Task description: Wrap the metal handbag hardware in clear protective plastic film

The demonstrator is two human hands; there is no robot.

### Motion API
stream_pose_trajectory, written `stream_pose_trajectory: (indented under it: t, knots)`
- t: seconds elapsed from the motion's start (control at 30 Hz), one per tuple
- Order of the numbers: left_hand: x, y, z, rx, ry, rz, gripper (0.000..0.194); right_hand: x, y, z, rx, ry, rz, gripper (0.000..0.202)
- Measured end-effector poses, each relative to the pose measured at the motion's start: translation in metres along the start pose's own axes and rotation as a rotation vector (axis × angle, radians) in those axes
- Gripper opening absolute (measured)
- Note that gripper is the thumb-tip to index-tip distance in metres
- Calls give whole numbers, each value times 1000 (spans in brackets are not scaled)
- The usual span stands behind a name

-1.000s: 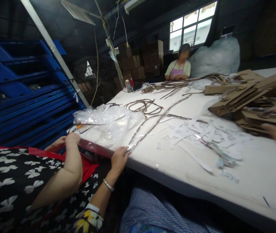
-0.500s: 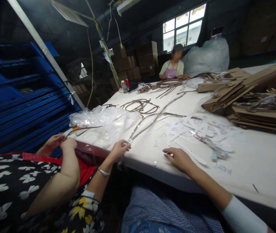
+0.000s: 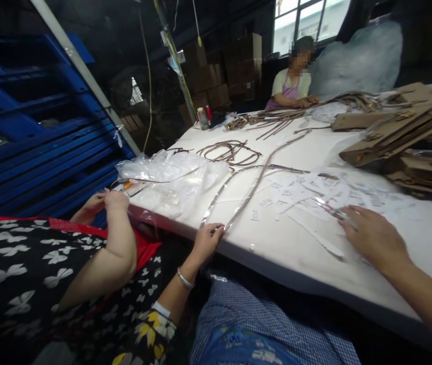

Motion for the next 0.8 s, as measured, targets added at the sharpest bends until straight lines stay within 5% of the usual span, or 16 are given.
stream_pose_trajectory:
  t: [0.1,0.2,0.37,0.5,0.67,0.8]
  knots:
    - [28,2,-9,25,-135,206,26,-2,4,-22,71,-74,20,55]
    - [43,11,-24,79,-206,293,24,6,16,-65,116,-214,24,47]
    - [39,19,-36,101,-172,322,24,15,34,-145,131,-513,-106,34]
    - [41,5,-28,114,-1,176,21,11,48,-207,104,-752,-351,31]
    - [51,-4,29,82,287,-43,43,4,61,-277,-17,-1159,-661,38]
    - [27,22,103,49,680,-296,40,-1,35,-303,-384,-1806,-899,54]
Point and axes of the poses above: each hand's wrist, its own y-axis away from the middle knuckle, its own x-axis out of the back of the hand, z = x × y, the point moved 5 cm from there along -y, towards the middle knuckle, and after that the axes turned 9 degrees about -x, right-handed, at the moved point
